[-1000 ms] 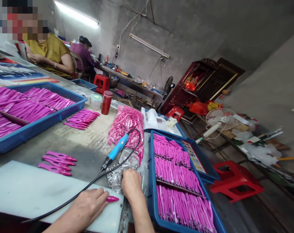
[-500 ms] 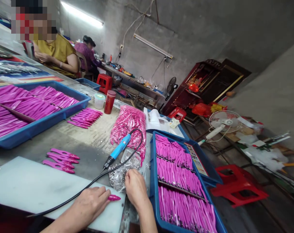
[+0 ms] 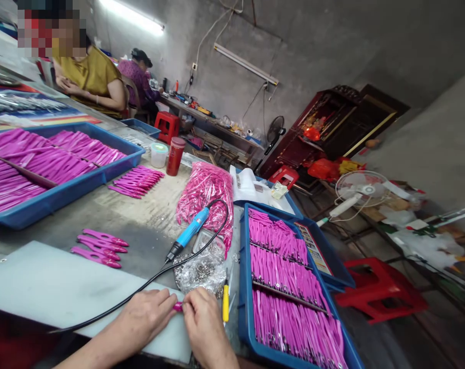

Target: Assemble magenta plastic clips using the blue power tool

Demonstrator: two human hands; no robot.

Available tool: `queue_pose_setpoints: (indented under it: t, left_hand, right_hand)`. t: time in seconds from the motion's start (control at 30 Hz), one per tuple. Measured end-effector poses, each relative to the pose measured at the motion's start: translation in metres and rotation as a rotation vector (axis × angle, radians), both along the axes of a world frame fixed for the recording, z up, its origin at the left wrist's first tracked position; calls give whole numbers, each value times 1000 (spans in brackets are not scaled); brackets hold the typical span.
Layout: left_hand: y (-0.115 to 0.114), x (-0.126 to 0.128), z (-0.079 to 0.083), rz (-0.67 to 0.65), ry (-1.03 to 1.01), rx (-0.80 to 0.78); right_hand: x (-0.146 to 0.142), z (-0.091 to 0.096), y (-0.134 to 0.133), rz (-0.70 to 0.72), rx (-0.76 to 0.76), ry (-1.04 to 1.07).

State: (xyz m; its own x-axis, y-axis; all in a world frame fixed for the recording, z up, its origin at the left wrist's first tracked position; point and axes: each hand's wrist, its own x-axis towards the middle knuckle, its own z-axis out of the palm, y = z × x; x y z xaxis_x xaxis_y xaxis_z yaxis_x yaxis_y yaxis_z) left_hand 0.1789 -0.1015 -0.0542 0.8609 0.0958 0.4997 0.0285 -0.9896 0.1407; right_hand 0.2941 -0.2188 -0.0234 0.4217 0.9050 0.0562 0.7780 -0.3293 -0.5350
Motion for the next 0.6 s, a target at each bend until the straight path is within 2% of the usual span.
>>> queue_pose_setpoints:
  t: [0.2, 0.47, 0.6]
  left_hand:
    - [-1, 1, -2, -9, 20, 24]
    - [-3, 1, -5, 8, 35, 60]
    - [-3, 1, -3, 15, 47, 62]
  right_hand:
    - [0, -3, 1, 20, -42, -86]
    - [-3, -7, 4, 41, -27, -245]
    - [-3, -8, 5, -1, -16, -211]
